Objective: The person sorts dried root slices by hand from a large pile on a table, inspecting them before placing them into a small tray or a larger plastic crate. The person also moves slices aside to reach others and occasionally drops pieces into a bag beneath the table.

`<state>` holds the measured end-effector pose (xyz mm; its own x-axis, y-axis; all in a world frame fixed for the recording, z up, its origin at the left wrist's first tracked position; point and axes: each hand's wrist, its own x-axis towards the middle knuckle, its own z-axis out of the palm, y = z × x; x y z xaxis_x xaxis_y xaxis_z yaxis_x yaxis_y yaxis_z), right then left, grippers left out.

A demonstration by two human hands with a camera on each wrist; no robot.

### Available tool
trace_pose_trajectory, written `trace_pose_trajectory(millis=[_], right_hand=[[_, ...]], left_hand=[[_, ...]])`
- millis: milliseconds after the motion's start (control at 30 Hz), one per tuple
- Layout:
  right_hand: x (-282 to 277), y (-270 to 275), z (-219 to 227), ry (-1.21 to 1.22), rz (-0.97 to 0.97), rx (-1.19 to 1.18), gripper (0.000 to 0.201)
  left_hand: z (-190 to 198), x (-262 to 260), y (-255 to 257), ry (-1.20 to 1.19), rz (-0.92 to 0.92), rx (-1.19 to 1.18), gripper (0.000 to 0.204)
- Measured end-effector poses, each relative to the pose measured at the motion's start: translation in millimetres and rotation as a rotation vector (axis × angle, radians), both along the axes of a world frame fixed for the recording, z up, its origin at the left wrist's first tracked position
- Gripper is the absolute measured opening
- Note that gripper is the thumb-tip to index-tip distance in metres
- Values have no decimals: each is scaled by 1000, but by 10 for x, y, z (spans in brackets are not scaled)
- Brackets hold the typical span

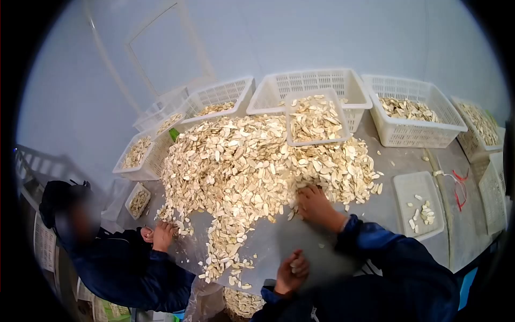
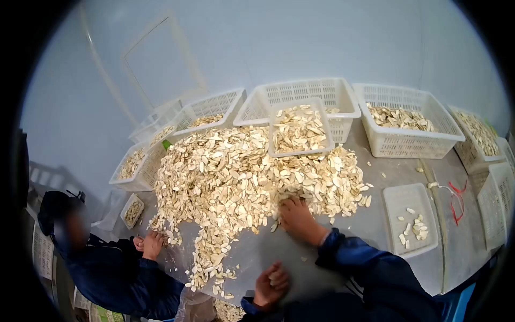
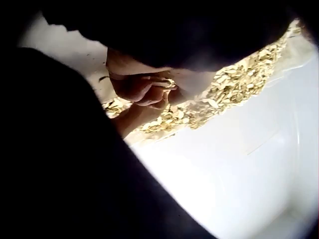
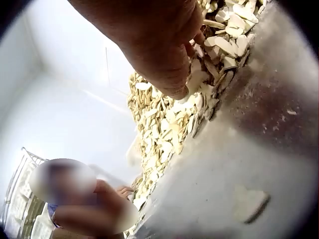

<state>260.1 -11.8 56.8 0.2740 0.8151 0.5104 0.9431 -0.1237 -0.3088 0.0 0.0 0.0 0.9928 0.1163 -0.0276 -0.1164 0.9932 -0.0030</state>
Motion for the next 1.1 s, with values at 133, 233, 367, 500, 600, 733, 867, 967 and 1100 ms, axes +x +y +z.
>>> trace_pose_trajectory(millis=[133,233,367,500,600,733,867,967,1100], right_hand=[[-7,-364,-13,140,162,-35,26],[-35,-235,190,262,118,10,27],[127,19,197,158,71,134,31],[103,173,164,-17,17,153,33],[21,120,10,-6,135,35,33],[-142,-201,49,205,390,-207,24],[-81,-486,95,355,273,-266,17],[23,-535,190,400,116,-224,20],[223,-382,158,292,67,-171,17]], left_hand=[[-115,104,-425,54,-91,-9,29],[-10,79,-264,151,-104,93,30],[8,76,-246,120,-113,159,31],[3,57,-256,116,-104,180,31],[36,75,-255,125,-108,166,31],[10,70,-255,134,-105,172,31],[16,68,-260,129,-97,199,32],[-37,85,-243,116,-105,197,32],[-9,102,-235,111,-97,215,31]])
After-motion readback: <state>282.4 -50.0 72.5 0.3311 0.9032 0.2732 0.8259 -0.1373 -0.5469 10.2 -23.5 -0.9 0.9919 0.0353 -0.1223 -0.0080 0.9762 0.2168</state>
